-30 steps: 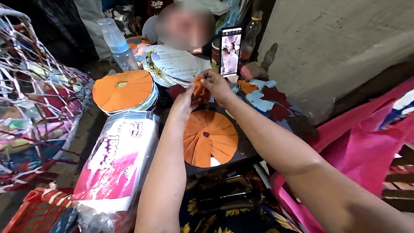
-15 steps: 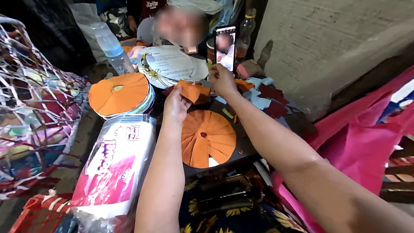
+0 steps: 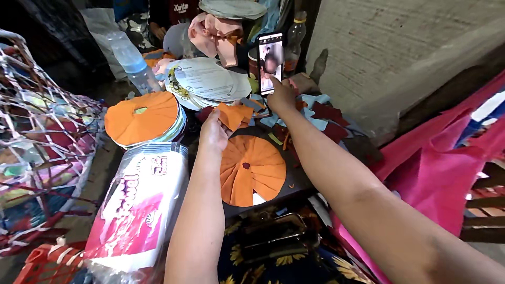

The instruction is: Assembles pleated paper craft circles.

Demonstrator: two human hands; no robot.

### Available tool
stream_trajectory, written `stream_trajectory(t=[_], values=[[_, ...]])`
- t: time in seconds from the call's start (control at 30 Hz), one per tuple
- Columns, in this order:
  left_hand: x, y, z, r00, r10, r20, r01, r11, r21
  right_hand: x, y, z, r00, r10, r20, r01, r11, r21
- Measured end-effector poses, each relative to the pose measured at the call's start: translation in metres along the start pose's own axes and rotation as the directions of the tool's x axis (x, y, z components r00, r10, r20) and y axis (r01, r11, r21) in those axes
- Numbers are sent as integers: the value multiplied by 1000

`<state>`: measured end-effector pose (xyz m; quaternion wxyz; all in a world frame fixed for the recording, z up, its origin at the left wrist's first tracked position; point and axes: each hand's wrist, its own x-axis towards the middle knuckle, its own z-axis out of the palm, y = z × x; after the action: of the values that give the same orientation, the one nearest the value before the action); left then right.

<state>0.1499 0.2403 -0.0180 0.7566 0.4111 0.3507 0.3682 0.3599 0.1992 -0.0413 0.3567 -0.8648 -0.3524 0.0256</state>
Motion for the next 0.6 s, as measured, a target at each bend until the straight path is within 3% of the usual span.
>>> stream_trajectory(t=[0.23,0.6], values=[[2,-3,-3,999,20,50,-24,995,94,-1,0,-4,1000,8,-28,-7,999,45],[-2,2,0,998,47,48,-44,998,-50,-5,1,-3,1000,12,-14,-11,998,62]])
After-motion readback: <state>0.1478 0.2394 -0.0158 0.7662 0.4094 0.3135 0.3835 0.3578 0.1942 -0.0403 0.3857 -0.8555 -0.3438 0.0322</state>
